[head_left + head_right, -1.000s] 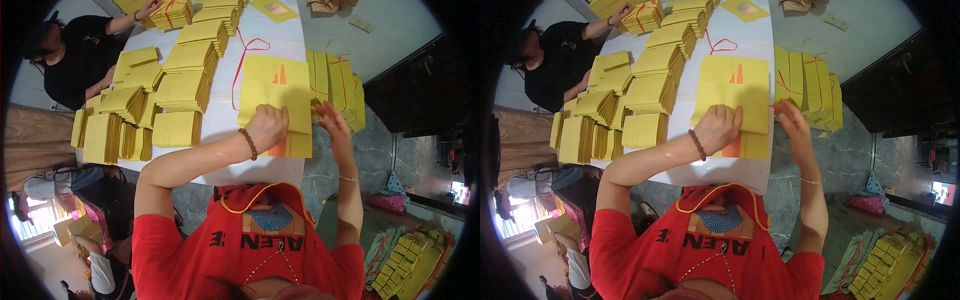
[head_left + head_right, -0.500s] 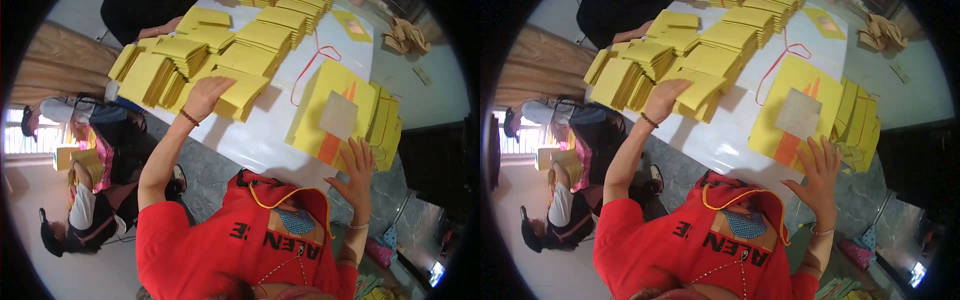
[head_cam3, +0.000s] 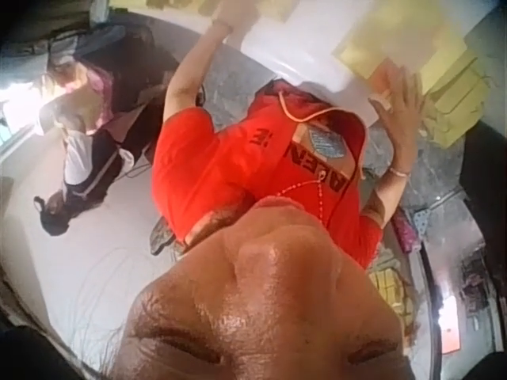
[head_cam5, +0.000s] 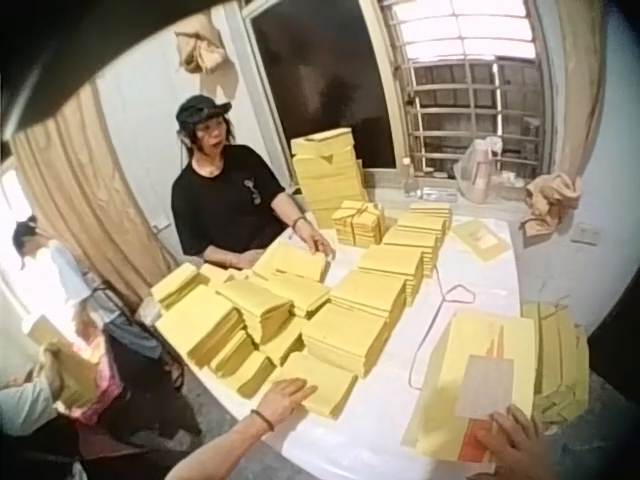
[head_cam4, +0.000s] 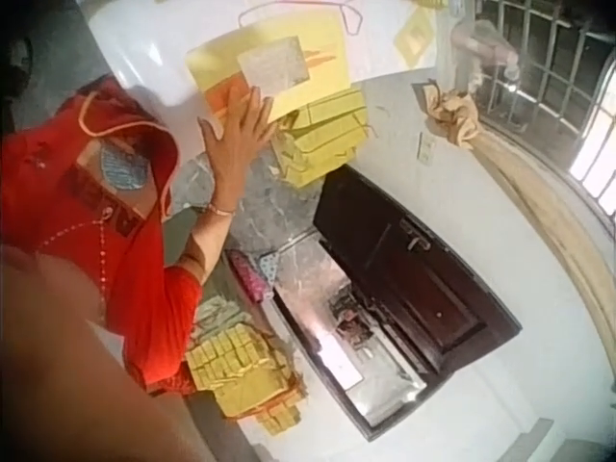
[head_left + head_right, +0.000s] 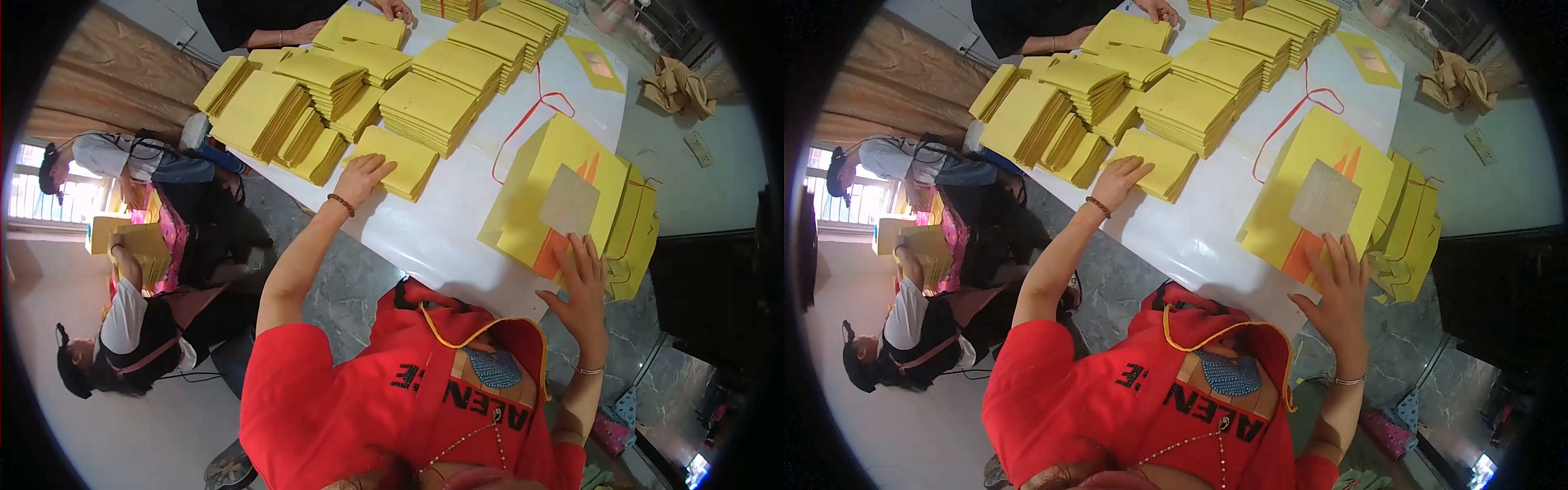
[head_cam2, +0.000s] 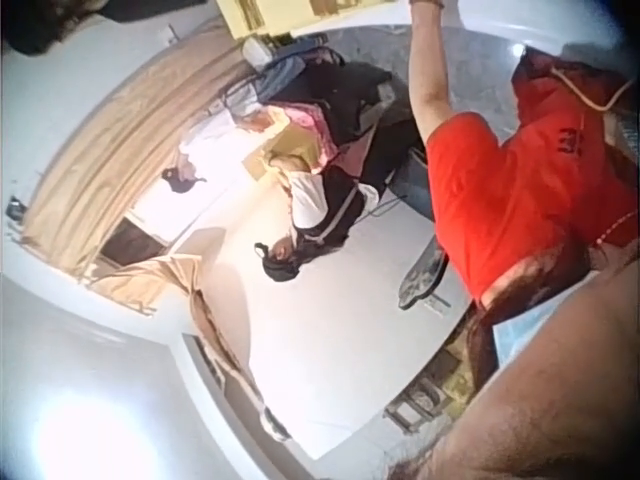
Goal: Folding and organizing stacks of yellow joss paper.
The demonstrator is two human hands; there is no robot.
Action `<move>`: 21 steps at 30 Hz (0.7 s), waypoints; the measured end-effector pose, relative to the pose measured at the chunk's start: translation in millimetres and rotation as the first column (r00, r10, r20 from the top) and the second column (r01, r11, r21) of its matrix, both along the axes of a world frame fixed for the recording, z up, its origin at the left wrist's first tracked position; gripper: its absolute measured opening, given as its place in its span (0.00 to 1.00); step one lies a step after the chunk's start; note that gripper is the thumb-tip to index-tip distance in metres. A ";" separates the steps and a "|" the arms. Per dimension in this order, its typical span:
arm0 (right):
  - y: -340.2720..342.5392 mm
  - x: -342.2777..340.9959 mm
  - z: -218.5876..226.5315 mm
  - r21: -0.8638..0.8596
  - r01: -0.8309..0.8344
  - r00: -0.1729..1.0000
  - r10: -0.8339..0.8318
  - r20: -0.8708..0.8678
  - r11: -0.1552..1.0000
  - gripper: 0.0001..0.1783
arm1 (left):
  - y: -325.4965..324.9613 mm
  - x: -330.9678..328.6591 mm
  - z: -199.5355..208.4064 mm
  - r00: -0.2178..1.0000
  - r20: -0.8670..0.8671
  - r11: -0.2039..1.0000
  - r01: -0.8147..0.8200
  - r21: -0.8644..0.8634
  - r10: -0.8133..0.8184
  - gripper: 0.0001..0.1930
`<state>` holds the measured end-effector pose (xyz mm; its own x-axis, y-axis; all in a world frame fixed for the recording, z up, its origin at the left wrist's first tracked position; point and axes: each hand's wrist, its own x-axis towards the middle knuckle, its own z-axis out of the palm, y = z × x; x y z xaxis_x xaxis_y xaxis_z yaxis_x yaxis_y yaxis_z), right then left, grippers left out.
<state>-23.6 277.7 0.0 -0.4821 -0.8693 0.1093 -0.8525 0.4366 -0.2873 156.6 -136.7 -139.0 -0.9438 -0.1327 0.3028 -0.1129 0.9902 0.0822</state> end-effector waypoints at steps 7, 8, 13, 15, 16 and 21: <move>-1.3 -2.2 -5.5 -0.057 0.000 0.998 0.004 0.069 0.998 0.34 | 9.2 -5.5 11.8 0.996 0.040 0.971 -0.070 -0.229 0.081 0.23; -0.8 -2.6 -5.7 -0.056 0.003 0.998 0.001 0.067 0.998 0.34 | 7.4 -4.6 10.1 0.993 0.065 0.964 -0.075 -0.257 0.094 0.23; 3.9 -1.9 -6.2 -0.076 0.002 0.997 0.004 0.077 0.997 0.34 | -8.4 0.3 -11.2 0.972 0.219 0.994 -0.101 0.048 0.088 0.26; 2.4 -1.6 -6.2 -0.084 0.037 0.995 -0.028 0.097 0.996 0.34 | -10.7 -2.9 -5.1 0.900 0.426 0.957 -0.194 0.213 0.088 0.34; 1.5 -1.9 -6.7 -0.103 0.045 0.992 -0.032 0.120 0.994 0.34 | -4.9 -2.2 -5.5 0.904 0.424 0.962 -0.164 0.219 0.058 0.34; 3.7 -8.1 -14.4 -0.164 0.100 0.994 -0.104 -0.019 0.981 0.33 | 13.4 3.4 -3.7 0.912 0.379 0.973 -0.208 0.101 0.156 0.38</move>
